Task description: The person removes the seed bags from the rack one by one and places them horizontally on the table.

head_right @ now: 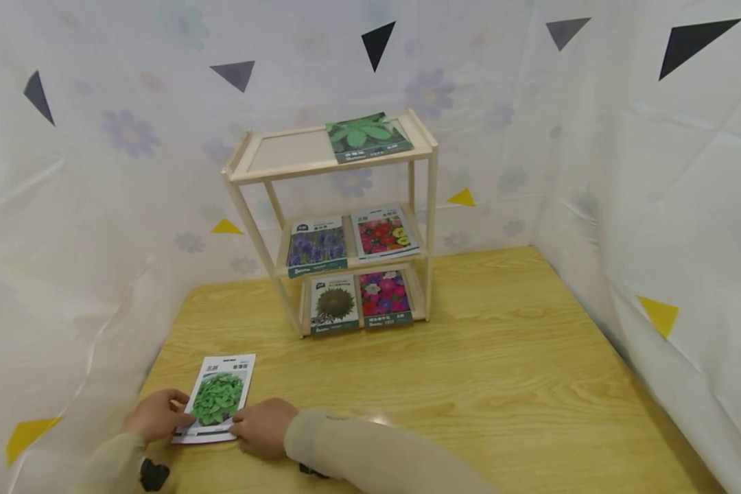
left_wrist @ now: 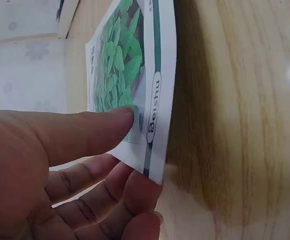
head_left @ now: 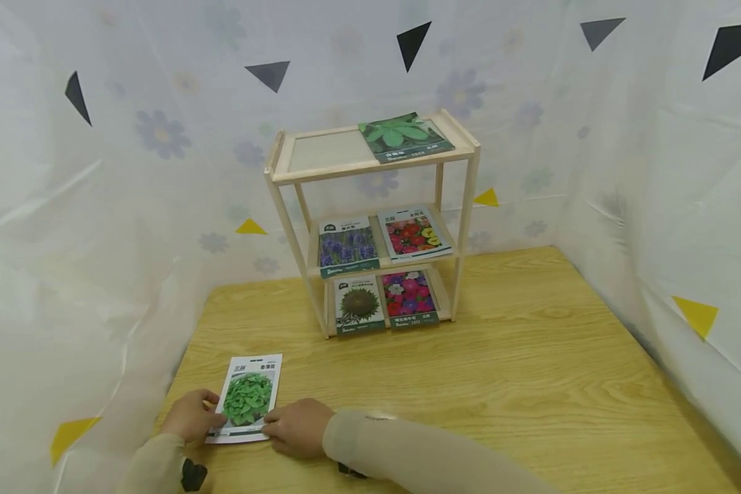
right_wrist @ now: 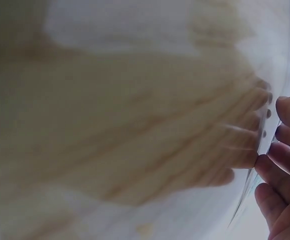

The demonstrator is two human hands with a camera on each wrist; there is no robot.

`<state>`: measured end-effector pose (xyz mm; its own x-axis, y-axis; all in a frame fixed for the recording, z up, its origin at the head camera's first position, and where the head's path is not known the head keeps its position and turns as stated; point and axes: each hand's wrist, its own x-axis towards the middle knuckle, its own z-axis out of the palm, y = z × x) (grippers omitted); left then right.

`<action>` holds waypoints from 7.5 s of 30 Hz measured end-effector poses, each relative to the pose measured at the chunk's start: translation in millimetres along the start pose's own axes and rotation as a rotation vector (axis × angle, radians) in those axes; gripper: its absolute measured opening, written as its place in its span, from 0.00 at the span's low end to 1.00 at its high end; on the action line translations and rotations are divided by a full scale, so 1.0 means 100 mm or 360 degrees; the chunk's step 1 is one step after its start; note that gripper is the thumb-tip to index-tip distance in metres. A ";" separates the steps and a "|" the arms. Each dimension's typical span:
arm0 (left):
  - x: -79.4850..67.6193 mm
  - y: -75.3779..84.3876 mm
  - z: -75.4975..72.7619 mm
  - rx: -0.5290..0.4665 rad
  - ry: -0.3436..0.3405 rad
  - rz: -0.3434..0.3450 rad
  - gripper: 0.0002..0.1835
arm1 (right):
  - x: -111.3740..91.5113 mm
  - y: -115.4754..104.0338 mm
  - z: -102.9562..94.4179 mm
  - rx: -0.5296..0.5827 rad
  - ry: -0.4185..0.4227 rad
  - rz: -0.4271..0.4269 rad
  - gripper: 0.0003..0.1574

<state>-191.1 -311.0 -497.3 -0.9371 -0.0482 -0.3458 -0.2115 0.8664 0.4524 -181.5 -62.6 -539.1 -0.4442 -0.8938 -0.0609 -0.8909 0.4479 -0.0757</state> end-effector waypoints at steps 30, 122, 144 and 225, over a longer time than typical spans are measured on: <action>0.01 0.06 0.06 0.0052 0.0021 -0.0064 0.22 | -0.08 0.00 0.04 0.0001 -0.0042 -0.0014 0.31; -0.54 3.89 -1.30 0.0802 0.0980 0.1401 0.32 | -2.50 1.87 -3.26 -0.0471 0.1282 0.0601 0.30; -0.26 4.47 -1.34 0.1040 0.0730 0.1101 0.37 | -2.41 2.14 -3.44 -0.0253 0.0898 0.0885 0.33; -0.82 3.63 -1.09 0.0672 0.1234 0.1896 0.21 | -2.59 1.38 -3.05 -0.0428 0.1496 0.0249 0.20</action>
<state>-221.4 -46.8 -214.8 -0.4367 0.6480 0.6240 0.7365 0.6558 -0.1657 -218.0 224.4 -229.9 -0.3499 -0.5297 0.7726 -0.7559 0.6468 0.1011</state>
